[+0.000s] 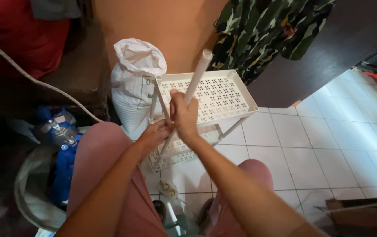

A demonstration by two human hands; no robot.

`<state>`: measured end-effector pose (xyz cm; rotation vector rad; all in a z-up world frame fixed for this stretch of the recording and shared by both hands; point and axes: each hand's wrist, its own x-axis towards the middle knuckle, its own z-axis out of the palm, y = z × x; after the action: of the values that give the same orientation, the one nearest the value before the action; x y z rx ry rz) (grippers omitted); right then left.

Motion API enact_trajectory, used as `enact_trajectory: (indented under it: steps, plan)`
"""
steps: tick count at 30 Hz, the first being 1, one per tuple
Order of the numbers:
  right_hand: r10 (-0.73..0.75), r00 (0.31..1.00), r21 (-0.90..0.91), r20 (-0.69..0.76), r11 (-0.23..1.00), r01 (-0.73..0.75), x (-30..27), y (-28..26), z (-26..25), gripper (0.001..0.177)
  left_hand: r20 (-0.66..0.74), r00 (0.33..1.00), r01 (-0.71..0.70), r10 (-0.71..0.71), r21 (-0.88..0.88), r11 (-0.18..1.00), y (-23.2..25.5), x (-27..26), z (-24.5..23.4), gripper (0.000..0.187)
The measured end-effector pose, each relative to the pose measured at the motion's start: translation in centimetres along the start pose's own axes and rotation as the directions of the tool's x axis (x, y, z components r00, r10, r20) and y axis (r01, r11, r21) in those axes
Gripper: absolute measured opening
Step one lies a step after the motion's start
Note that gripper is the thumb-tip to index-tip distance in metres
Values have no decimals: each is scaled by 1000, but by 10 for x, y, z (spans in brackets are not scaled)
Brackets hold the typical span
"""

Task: The person assembles a white plastic three-tier rack by inserting vertical poles into the trays and securing them. They wipe the trays with a cloth during assembly and place a folded cloth on the top shelf at the end.

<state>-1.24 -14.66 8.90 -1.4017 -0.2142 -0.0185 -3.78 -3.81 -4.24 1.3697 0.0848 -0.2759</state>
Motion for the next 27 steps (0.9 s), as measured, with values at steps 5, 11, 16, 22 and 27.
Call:
enact_trajectory:
  steps: [5,11,16,22,27]
  plan:
    - [-9,1000,41,-17,999,10,-6,15,0,46,-24,998,56,-55,56,997,6,-7,0,49]
    - [21,1000,160,-15,987,-19,1,27,2,38,-37,999,24,-20,122,992,-14,11,-5,40]
    - [2,1000,151,-5,989,-1,-2,36,-2,34,22,996,-81,82,-44,996,-36,18,-7,42]
    - [52,997,148,59,987,-60,0,34,-9,42,0,1000,17,-17,-43,999,-29,14,-3,41]
    - [68,975,145,213,984,-100,3,35,-23,44,79,980,-176,181,-66,982,-48,28,-9,43]
